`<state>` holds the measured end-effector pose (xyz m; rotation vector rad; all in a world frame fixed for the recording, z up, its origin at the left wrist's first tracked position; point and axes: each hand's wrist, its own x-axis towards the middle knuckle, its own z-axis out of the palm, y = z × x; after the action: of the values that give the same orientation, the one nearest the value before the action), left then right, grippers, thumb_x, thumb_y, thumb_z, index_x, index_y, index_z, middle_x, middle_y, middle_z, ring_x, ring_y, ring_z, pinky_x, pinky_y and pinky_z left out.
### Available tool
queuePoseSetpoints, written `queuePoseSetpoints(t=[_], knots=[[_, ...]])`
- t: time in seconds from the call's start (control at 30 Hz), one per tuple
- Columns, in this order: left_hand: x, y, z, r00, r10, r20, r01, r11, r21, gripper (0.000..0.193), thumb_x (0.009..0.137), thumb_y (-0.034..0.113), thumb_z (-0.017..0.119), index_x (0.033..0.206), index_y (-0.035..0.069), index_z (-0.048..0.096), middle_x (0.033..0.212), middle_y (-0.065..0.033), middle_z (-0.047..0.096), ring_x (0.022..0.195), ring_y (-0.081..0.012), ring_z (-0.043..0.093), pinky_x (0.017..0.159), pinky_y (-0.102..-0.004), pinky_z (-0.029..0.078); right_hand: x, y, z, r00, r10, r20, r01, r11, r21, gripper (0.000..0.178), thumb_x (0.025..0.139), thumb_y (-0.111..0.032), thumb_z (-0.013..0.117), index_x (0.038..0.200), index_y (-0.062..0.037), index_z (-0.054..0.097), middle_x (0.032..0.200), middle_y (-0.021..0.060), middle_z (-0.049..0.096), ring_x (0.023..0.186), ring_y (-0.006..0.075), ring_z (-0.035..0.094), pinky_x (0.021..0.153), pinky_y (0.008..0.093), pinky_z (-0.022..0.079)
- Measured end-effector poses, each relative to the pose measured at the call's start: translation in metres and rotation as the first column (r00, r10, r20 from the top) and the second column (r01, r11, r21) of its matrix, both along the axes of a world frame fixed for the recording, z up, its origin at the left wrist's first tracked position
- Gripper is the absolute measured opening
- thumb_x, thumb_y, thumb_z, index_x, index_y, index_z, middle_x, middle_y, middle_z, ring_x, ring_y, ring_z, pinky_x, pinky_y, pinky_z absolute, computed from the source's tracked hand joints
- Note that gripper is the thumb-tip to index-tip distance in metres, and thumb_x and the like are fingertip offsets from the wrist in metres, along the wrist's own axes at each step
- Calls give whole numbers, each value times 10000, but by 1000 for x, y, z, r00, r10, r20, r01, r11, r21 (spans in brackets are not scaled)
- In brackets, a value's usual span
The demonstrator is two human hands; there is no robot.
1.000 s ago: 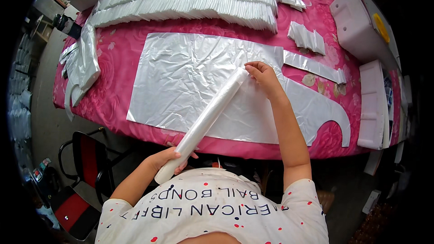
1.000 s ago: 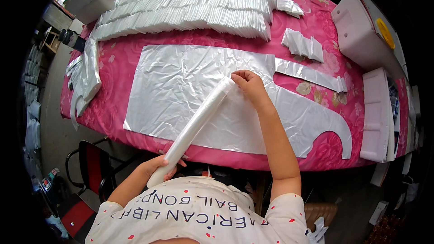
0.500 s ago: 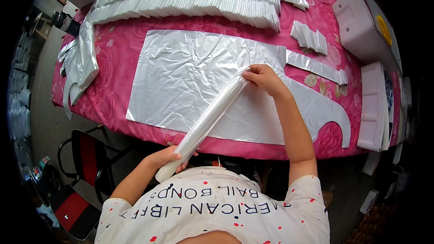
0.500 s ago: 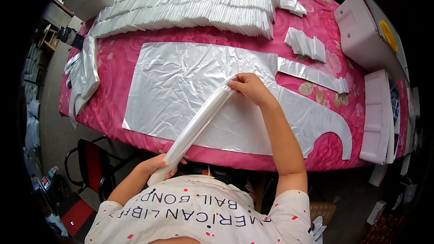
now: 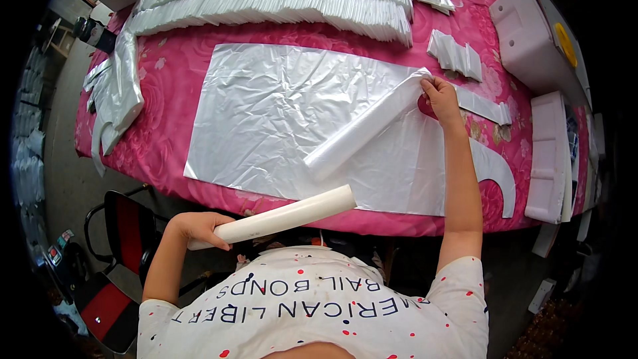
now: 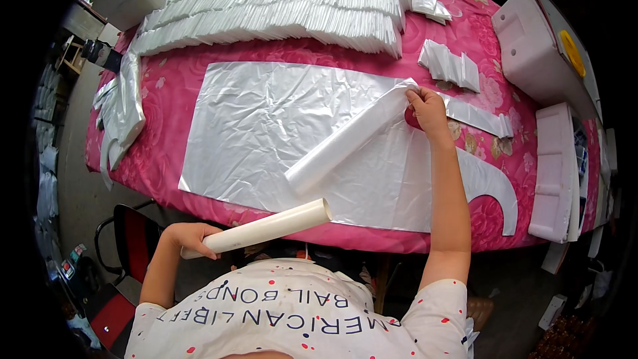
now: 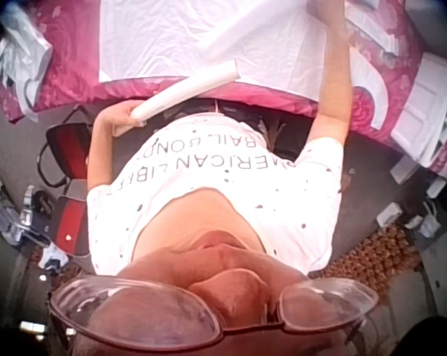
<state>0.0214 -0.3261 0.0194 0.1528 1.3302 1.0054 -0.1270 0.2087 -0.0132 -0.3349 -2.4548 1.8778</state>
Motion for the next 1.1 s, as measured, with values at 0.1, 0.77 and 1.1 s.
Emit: queuePoseSetpoints(t=[0.1,0.77,1.1], knots=[[-43,58,35,812,-154,-563,171,985,-23,497,670,187,737,1119,38,585,1013,-98,643,905,-226,620,822,-317,460,-6,-39,0,996,83,46,-82,997,-14,163,856,-187,604,839,-26,630,658,-31,542,580,41,466,516,196,367],[-28,149,-31,-89,-147,-985,466,868,-172,858,812,586,413,1362,-59,281,1455,-189,245,1358,-292,229,1108,-430,165,-30,-75,8,959,195,206,-241,943,229,258,840,-215,614,971,7,613,859,72,595,691,131,539,641,280,443],[17,177,-38,-110,-194,-975,267,939,-217,842,807,606,435,1352,-28,336,1437,-221,266,1356,-328,224,1096,-459,153,129,-155,29,828,544,-138,-289,624,726,455,744,-129,674,1182,-77,562,1110,108,563,988,273,541,847,372,442]])
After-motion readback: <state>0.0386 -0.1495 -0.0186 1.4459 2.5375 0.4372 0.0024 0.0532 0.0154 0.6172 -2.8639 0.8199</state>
